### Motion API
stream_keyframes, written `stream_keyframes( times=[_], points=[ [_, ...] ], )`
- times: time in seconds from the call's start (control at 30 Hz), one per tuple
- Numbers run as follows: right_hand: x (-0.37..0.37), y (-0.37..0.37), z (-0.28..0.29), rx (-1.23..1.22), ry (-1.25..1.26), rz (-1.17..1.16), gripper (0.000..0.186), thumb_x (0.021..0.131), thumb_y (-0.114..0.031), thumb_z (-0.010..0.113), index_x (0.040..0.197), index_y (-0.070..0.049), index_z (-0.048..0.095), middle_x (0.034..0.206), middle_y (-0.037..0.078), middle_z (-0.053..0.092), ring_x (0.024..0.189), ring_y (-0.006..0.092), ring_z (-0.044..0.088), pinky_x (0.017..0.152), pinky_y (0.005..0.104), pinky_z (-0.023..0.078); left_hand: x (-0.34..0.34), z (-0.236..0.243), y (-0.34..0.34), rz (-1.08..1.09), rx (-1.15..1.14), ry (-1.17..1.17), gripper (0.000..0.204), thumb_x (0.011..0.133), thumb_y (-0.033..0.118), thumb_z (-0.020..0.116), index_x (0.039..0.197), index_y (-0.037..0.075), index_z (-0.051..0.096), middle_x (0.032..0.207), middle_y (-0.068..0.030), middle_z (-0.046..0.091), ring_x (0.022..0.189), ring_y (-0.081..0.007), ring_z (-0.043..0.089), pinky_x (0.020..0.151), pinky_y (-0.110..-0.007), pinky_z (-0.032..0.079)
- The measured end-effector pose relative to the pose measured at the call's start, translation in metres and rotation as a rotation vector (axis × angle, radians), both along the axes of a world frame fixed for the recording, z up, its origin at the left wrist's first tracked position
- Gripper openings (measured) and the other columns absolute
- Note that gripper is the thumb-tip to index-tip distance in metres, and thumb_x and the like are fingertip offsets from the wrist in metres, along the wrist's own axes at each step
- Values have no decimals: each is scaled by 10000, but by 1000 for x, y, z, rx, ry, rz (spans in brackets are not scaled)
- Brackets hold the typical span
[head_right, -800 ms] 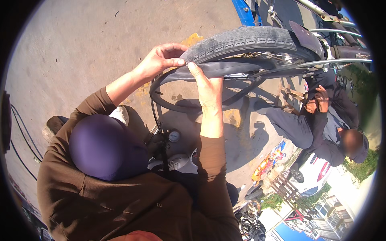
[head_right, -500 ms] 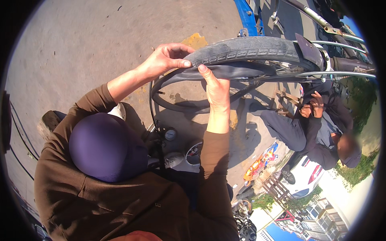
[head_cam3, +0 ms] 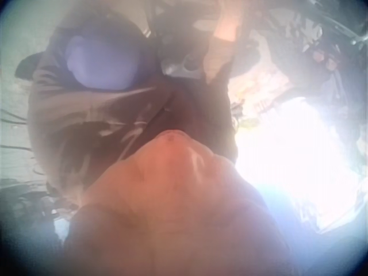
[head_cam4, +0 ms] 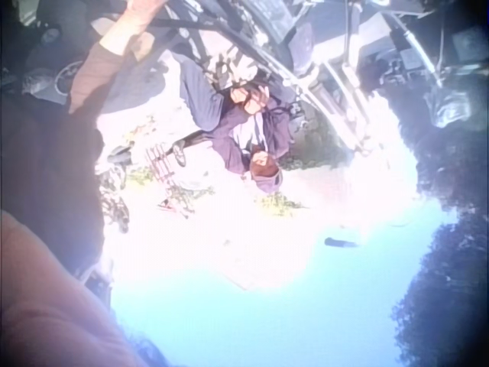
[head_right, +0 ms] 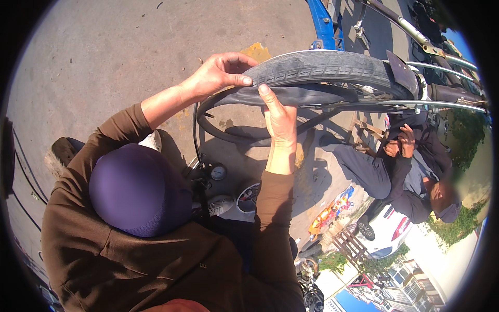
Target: The person removes a bicycle tire from the rim using tire levers, then repeatedly inserts and removes the levers around the tire bead to detach it. The person works on the tire while squatting on the ground in an outdoor setting.
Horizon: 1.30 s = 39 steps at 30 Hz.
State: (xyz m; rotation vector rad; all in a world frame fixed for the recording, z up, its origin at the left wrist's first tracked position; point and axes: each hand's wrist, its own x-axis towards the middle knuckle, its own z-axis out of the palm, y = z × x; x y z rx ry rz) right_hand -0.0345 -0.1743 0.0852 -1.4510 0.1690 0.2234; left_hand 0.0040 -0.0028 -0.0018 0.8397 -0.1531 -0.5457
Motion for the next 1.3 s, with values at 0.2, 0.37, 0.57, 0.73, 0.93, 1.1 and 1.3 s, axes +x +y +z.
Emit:
stream_keyframes(
  times=[0.2,0.37,0.57,0.73,0.93,1.1,1.3],
  points=[
    [-1,3,3,3,13,1,411,885,-23,682,1271,-27,545,1199,65,587,1099,177,563,981,315,442,1,-5,0,-7,20,-15,418,836,55,750,1226,-4,612,1118,-76,680,1013,-141,635,928,-287,511],
    [-1,-1,3,-11,42,13,402,886,-23,681,1266,-23,551,1205,67,592,1108,176,565,988,319,442,1,-7,-1,3,29,-39,421,829,64,760,1221,4,617,1115,-69,681,1010,-140,634,930,-293,508],
    [-1,5,3,-3,-4,-5,380,892,-31,681,1253,-21,563,1204,68,595,1109,177,564,990,318,441,2,-7,-2,-7,29,7,411,830,76,763,1212,12,626,1102,-62,685,1001,-130,634,920,-293,509],
    [0,7,3,-107,-8,-15,402,889,-46,697,1262,-6,552,1220,71,584,1114,171,555,997,315,435,3,-9,-1,-13,13,4,402,838,85,759,1209,8,625,1093,-66,688,989,-131,638,908,-288,513],
    [-2,14,1,-68,-38,-76,418,885,-41,702,1269,-1,542,1224,70,578,1118,174,551,1009,320,429,3,-8,-1,-7,-2,1,402,843,91,757,1210,1,621,1081,-68,691,983,-135,643,906,-289,517],
    [-2,9,-2,-36,-54,-62,444,881,-38,707,1285,-15,527,1231,65,567,1136,182,542,1030,325,414,2,-10,-3,-15,-2,2,399,840,86,759,1205,1,623,1080,-70,691,980,-136,644,908,-294,519],
    [-2,8,-3,-20,-56,-65,454,878,-37,709,1292,-26,524,1233,65,565,1142,187,541,1035,331,411,1,-6,-2,2,22,5,394,829,93,773,1188,8,636,1041,-62,690,956,-127,639,889,-283,518]
  ],
)
